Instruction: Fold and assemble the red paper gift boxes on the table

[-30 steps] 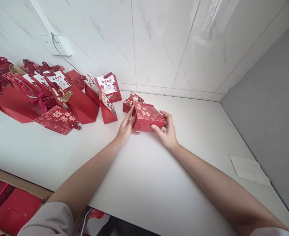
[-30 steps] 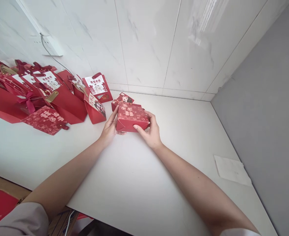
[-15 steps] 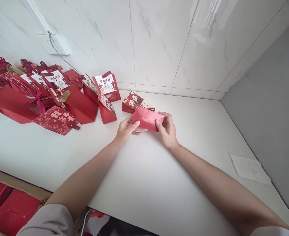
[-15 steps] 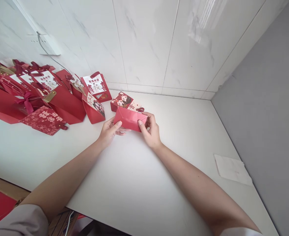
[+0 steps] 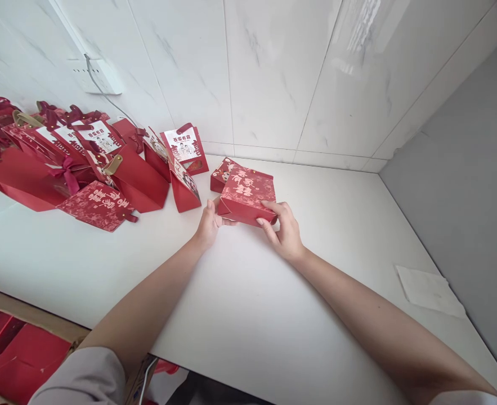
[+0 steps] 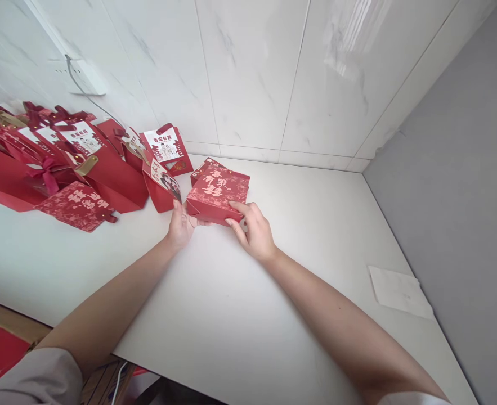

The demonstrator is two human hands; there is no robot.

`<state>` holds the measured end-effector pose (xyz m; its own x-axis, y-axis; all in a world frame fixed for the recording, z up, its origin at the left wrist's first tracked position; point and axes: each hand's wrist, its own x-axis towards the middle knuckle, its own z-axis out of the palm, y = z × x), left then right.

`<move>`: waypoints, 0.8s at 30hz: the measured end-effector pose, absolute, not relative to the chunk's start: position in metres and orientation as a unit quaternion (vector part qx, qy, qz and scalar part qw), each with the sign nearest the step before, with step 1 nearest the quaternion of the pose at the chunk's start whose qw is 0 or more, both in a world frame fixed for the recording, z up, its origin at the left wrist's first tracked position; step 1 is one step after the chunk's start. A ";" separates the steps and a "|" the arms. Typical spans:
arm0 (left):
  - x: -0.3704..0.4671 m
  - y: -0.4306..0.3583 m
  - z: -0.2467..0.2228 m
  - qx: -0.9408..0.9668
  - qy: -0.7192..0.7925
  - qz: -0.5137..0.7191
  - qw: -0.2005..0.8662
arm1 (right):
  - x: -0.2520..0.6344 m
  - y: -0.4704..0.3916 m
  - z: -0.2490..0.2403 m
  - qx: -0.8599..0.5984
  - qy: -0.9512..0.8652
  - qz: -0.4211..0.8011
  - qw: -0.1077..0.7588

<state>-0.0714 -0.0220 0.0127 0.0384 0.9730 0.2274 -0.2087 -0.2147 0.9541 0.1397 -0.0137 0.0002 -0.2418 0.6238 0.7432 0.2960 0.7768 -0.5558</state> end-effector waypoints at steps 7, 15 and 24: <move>-0.068 -0.020 0.014 0.525 0.435 0.588 0.435 | 0.141 -0.008 -0.002 -0.293 -0.838 0.070 0.456; -0.074 -0.011 0.008 0.446 0.378 0.611 0.534 | 0.142 -0.006 0.002 -0.213 -0.860 0.049 0.461; -0.070 -0.014 0.013 0.405 0.348 0.602 0.593 | 0.137 -0.016 0.005 -0.203 -0.860 0.036 0.466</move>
